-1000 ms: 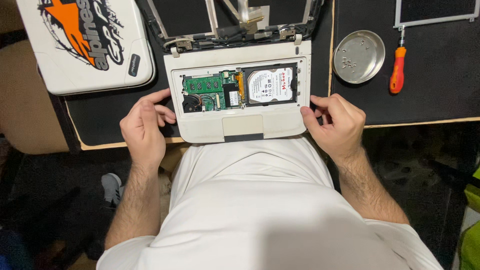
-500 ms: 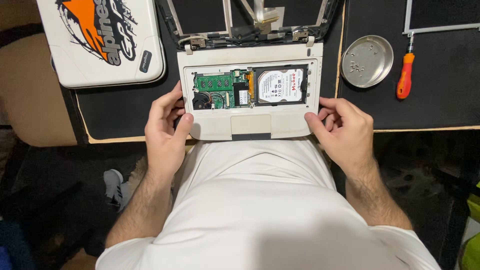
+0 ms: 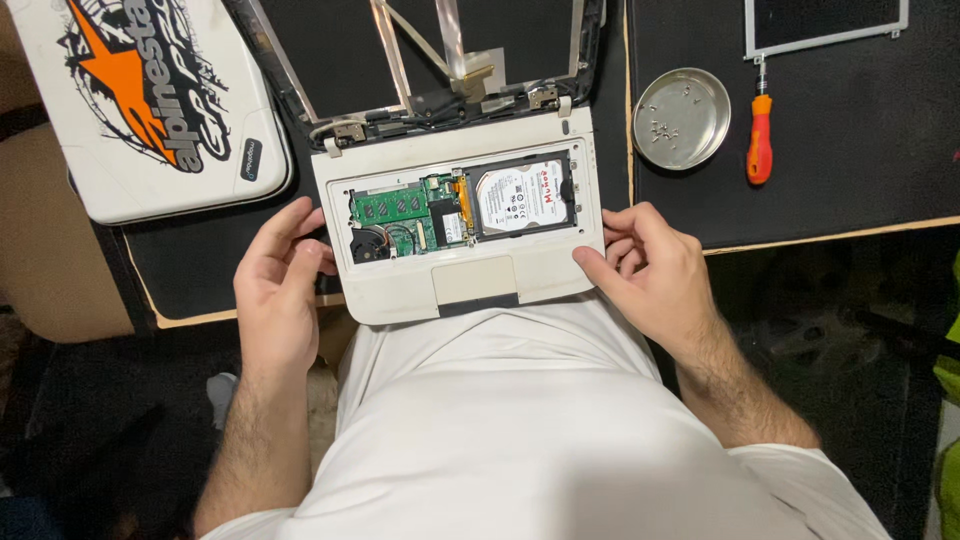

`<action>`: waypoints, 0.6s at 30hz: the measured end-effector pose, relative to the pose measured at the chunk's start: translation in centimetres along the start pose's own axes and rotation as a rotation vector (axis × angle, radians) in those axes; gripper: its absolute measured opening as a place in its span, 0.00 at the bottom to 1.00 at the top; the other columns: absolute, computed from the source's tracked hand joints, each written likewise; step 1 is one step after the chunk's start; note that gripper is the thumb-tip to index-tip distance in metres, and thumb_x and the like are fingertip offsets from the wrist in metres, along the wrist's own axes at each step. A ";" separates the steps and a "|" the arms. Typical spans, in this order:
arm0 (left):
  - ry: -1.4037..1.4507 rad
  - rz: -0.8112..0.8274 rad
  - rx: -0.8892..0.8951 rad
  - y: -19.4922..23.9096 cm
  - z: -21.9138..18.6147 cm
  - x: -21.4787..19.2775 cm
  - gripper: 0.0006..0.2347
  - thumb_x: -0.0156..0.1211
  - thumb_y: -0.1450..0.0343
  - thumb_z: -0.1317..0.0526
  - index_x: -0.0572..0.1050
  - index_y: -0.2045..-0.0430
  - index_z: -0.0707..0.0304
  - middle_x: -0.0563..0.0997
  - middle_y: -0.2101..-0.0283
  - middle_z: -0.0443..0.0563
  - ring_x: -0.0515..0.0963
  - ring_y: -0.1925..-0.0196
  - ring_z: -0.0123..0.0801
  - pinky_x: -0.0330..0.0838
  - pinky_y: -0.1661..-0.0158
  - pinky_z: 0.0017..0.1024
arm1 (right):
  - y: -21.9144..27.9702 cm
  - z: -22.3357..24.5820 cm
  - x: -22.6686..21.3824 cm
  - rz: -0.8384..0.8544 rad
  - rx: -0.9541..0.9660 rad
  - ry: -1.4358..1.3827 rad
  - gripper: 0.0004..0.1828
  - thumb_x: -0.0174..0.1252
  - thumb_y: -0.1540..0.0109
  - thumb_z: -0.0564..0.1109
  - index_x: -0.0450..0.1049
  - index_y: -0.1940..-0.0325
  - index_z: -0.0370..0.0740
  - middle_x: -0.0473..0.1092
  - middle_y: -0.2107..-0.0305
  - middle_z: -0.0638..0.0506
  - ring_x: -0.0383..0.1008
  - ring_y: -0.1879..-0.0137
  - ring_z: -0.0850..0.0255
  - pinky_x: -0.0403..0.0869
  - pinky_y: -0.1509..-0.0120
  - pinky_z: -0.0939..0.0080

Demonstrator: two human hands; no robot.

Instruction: The person uses a screwdriver to tighten screws on the internal components of a disassembled laptop resting on their lap. They then place the laptop screen onto the base and connect the ribbon cables.

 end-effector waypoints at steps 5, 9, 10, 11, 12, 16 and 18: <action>0.046 0.080 -0.057 -0.1 -2.0 2.5 0.23 0.56 0.13 0.72 0.72 0.19 0.79 0.83 0.37 0.61 0.84 0.50 0.29 0.83 0.53 0.25 | 0.2 -3.2 1.4 0.069 0.079 -0.310 0.27 0.79 0.31 0.34 0.70 0.36 0.23 0.86 0.57 0.32 0.88 0.59 0.59 0.88 0.55 0.58; 0.027 0.142 -0.077 -0.4 -2.4 3.0 0.23 0.53 0.12 0.72 0.72 0.17 0.80 0.84 0.37 0.66 0.86 0.42 0.38 0.87 0.44 0.35 | 0.5 -2.4 1.7 0.096 0.074 -0.502 0.42 0.77 0.32 0.31 0.60 0.19 0.31 0.81 0.60 0.42 0.82 0.58 0.66 0.88 0.50 0.63; 0.028 0.143 -0.075 -0.4 -2.4 3.1 0.23 0.53 0.12 0.72 0.72 0.17 0.80 0.84 0.37 0.66 0.86 0.42 0.38 0.87 0.44 0.35 | 0.7 -2.6 1.4 0.096 0.072 -0.501 0.42 0.77 0.32 0.31 0.60 0.19 0.31 0.81 0.60 0.42 0.82 0.58 0.66 0.88 0.50 0.63; 0.033 0.156 -0.082 -0.4 -2.4 3.1 0.23 0.52 0.12 0.73 0.71 0.18 0.82 0.84 0.37 0.67 0.87 0.42 0.40 0.88 0.42 0.38 | 0.9 -2.6 1.1 0.086 0.031 -0.481 0.39 0.78 0.31 0.33 0.65 0.20 0.32 0.81 0.61 0.44 0.82 0.58 0.66 0.87 0.50 0.63; 0.037 0.171 -0.088 -0.4 -2.4 3.2 0.23 0.52 0.13 0.74 0.71 0.18 0.84 0.85 0.38 0.69 0.88 0.42 0.42 0.89 0.41 0.40 | 1.1 -2.6 0.8 0.074 -0.011 -0.460 0.37 0.78 0.31 0.35 0.70 0.20 0.33 0.81 0.61 0.45 0.82 0.58 0.67 0.87 0.50 0.63; 0.067 0.166 -0.106 0.1 -1.4 1.9 0.23 0.52 0.13 0.73 0.71 0.18 0.84 0.86 0.41 0.69 0.91 0.43 0.43 0.91 0.43 0.41 | 1.6 -2.8 0.8 0.095 -0.187 -0.330 0.24 0.88 0.38 0.50 0.91 0.44 0.35 0.75 0.73 0.48 0.71 0.68 0.65 0.74 0.64 0.63; 0.120 0.156 -0.117 0.5 0.2 0.9 0.24 0.57 0.15 0.72 0.71 0.20 0.86 0.86 0.41 0.73 0.91 0.43 0.45 0.91 0.43 0.44 | 2.3 -2.5 0.6 0.144 -0.337 -0.319 0.57 1.00 0.62 0.70 0.89 0.40 0.35 0.76 0.67 0.42 0.70 0.65 0.55 0.70 0.59 0.52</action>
Point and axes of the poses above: each hand's wrist, its own y-axis away from the middle knuckle, its own x-axis out of the palm, z = x × y, the point moved 6 cm from there along -y, towards the middle knuckle
